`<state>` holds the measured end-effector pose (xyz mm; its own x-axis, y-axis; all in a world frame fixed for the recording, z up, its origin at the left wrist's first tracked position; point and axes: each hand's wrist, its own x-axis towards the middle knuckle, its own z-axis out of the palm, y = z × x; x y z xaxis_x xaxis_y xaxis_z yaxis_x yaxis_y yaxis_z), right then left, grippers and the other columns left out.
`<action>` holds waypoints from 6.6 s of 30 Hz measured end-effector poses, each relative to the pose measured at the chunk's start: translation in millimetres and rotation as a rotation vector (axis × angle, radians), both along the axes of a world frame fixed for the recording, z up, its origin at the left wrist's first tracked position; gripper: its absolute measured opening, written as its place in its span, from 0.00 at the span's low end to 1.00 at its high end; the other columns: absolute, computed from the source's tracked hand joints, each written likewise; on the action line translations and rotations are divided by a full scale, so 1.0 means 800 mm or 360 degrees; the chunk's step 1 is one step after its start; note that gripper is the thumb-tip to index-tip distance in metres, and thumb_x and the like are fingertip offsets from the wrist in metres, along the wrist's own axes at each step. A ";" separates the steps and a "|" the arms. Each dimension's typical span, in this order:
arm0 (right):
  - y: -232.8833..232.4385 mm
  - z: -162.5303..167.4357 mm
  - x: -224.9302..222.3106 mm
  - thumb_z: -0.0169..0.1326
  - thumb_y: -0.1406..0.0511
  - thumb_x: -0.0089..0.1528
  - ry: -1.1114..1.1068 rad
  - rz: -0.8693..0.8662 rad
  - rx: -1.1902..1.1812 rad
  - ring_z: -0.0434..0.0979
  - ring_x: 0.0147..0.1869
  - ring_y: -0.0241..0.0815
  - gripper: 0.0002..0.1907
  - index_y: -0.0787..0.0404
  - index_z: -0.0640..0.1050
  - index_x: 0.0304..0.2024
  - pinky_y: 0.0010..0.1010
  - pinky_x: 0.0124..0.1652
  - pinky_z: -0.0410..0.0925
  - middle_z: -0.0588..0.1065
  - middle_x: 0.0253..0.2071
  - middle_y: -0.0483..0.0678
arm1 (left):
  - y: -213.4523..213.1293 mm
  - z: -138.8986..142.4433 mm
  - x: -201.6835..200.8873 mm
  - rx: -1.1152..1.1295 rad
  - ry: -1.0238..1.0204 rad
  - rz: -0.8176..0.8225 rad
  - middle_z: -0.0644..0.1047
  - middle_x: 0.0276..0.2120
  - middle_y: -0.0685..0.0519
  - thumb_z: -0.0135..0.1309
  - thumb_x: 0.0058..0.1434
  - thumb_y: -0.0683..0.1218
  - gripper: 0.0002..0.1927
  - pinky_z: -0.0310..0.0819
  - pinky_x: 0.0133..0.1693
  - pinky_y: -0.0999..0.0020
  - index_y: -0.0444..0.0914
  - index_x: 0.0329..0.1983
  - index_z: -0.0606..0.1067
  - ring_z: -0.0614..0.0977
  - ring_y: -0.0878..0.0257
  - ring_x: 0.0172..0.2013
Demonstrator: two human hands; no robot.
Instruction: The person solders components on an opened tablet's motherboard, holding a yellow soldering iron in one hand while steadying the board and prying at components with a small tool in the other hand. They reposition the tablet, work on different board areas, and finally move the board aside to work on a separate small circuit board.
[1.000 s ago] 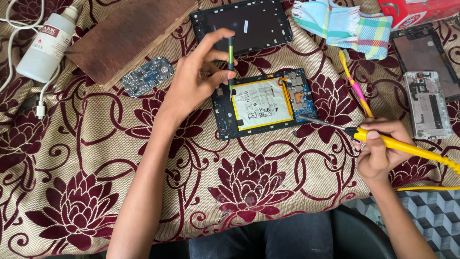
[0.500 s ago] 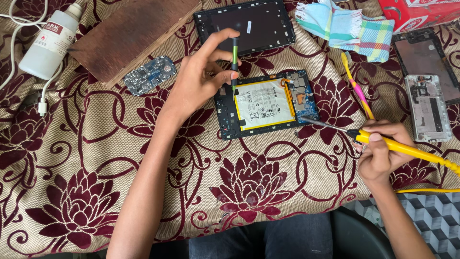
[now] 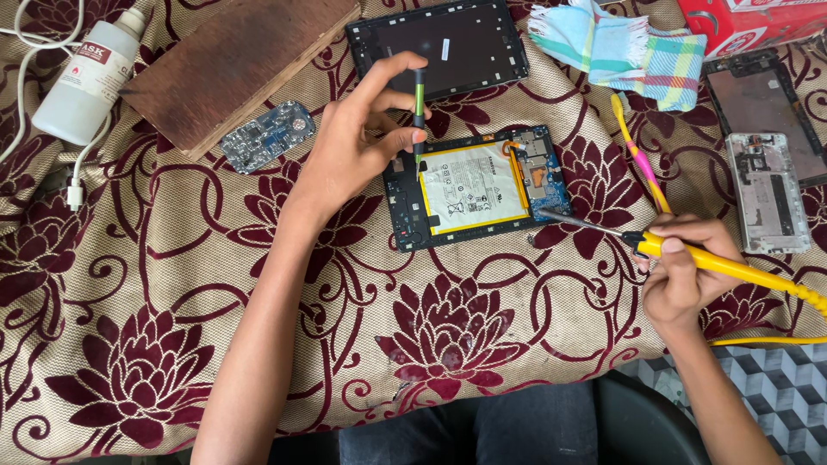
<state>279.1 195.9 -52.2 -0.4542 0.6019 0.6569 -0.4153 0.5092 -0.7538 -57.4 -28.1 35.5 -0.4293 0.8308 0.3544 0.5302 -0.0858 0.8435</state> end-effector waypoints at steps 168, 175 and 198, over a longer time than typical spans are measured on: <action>0.004 -0.028 0.009 0.49 0.70 0.71 -0.0116 -0.0056 -0.0017 0.74 0.42 0.36 0.08 0.72 0.72 0.40 0.23 0.49 0.69 0.76 0.39 0.55 | -0.004 0.018 0.005 -0.0167 -0.0184 0.0027 0.85 0.44 0.53 0.61 0.60 0.35 0.30 0.78 0.31 0.69 0.46 0.64 0.66 0.88 0.65 0.39; 0.002 -0.025 0.008 0.48 0.70 0.69 -0.0158 -0.0086 -0.0070 0.73 0.41 0.37 0.08 0.73 0.72 0.39 0.24 0.47 0.68 0.76 0.38 0.55 | -0.004 0.019 0.007 -0.0105 -0.0178 -0.0005 0.84 0.43 0.52 0.61 0.61 0.34 0.32 0.80 0.35 0.70 0.44 0.66 0.67 0.88 0.64 0.40; 0.007 -0.029 0.011 0.50 0.69 0.71 -0.0152 -0.0056 -0.0063 0.73 0.41 0.37 0.09 0.71 0.71 0.39 0.25 0.50 0.69 0.75 0.39 0.55 | 0.005 -0.007 -0.006 -0.0024 -0.0304 -0.0156 0.82 0.44 0.50 0.60 0.59 0.32 0.18 0.85 0.50 0.68 0.34 0.52 0.74 0.86 0.62 0.44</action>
